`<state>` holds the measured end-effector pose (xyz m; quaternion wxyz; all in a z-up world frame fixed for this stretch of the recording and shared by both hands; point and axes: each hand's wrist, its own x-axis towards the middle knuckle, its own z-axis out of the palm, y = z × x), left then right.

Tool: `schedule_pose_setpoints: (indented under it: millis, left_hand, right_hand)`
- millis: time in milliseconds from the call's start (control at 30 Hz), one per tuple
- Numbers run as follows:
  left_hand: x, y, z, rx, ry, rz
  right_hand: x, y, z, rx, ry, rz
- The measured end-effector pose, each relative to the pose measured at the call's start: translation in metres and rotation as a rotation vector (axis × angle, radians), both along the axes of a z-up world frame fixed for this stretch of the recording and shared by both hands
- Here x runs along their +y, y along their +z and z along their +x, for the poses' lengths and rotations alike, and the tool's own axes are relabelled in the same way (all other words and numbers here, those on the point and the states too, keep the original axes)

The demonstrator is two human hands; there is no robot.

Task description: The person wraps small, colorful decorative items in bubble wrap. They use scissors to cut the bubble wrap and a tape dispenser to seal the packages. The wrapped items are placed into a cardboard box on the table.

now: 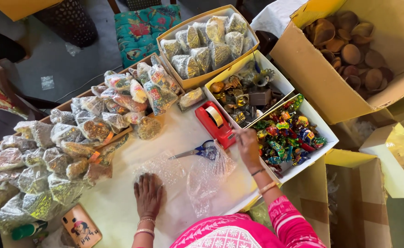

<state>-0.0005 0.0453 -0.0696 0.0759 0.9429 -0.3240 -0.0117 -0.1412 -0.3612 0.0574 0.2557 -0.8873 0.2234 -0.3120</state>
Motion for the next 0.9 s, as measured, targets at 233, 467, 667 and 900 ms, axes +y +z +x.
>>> schedule_pose_setpoints:
  millis: [233, 467, 667, 900]
  left_hand:
    - [-0.001, 0.008, 0.001, 0.009, -0.009, -0.069]
    - [0.000, 0.008, 0.002, 0.009, -0.017, -0.122]
    - [-0.001, 0.009, 0.003, 0.003, -0.021, -0.139]
    - [-0.001, 0.011, 0.002, 0.025, 0.000, -0.149]
  right_hand:
    - [-0.068, 0.011, 0.044, -0.097, -0.210, -0.021]
    - [-0.101, -0.009, 0.096, 0.220, -0.141, -0.271]
    - [-0.124, -0.035, 0.129, 0.637, -0.093, -0.377]
    - [-0.161, -0.081, 0.191, 0.457, -0.141, -0.224]
